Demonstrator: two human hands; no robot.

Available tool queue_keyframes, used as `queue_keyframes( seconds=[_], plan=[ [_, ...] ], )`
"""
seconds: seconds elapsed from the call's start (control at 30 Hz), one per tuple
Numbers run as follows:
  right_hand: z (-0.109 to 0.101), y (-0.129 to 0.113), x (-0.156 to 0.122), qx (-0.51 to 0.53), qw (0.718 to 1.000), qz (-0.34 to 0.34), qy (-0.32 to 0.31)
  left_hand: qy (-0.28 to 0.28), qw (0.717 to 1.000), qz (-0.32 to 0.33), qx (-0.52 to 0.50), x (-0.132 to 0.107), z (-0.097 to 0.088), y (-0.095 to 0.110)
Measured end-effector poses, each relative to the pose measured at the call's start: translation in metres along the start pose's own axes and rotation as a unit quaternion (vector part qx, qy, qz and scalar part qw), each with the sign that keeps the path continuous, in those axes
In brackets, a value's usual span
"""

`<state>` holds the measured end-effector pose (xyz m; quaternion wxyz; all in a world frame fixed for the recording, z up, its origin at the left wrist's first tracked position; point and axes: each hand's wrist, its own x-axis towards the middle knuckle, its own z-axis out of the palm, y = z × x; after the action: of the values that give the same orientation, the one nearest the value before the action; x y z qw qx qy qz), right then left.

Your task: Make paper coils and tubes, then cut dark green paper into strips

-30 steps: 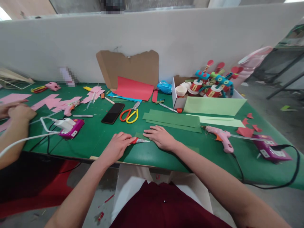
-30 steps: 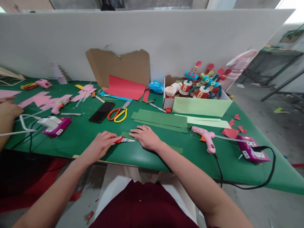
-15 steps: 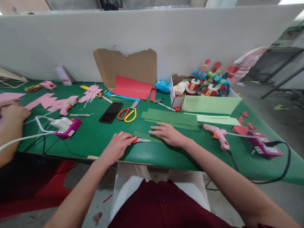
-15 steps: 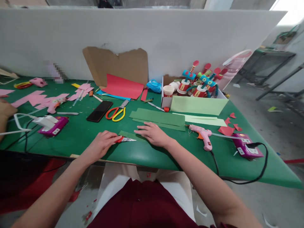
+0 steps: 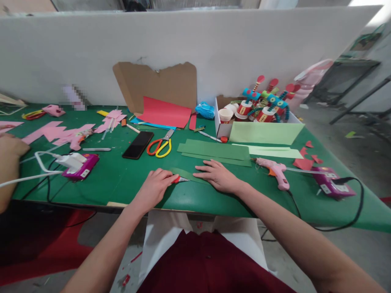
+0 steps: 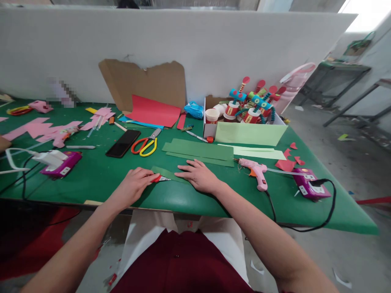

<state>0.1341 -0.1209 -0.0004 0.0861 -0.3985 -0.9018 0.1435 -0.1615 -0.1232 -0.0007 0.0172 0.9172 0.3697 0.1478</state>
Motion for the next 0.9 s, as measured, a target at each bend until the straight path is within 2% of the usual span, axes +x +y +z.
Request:
queue_keyframes(
  seconds=[0.37,0.9],
  plan=[
    [0.001,0.0,0.0,0.0,1.0,-0.001,-0.002,-0.006,1.0,-0.004,-0.004,-0.003,-0.003,0.004],
    [0.001,0.001,-0.001,0.003,1.0,0.001,0.004,-0.023,0.999,0.006,-0.023,0.006,-0.001,0.021]
  ],
)
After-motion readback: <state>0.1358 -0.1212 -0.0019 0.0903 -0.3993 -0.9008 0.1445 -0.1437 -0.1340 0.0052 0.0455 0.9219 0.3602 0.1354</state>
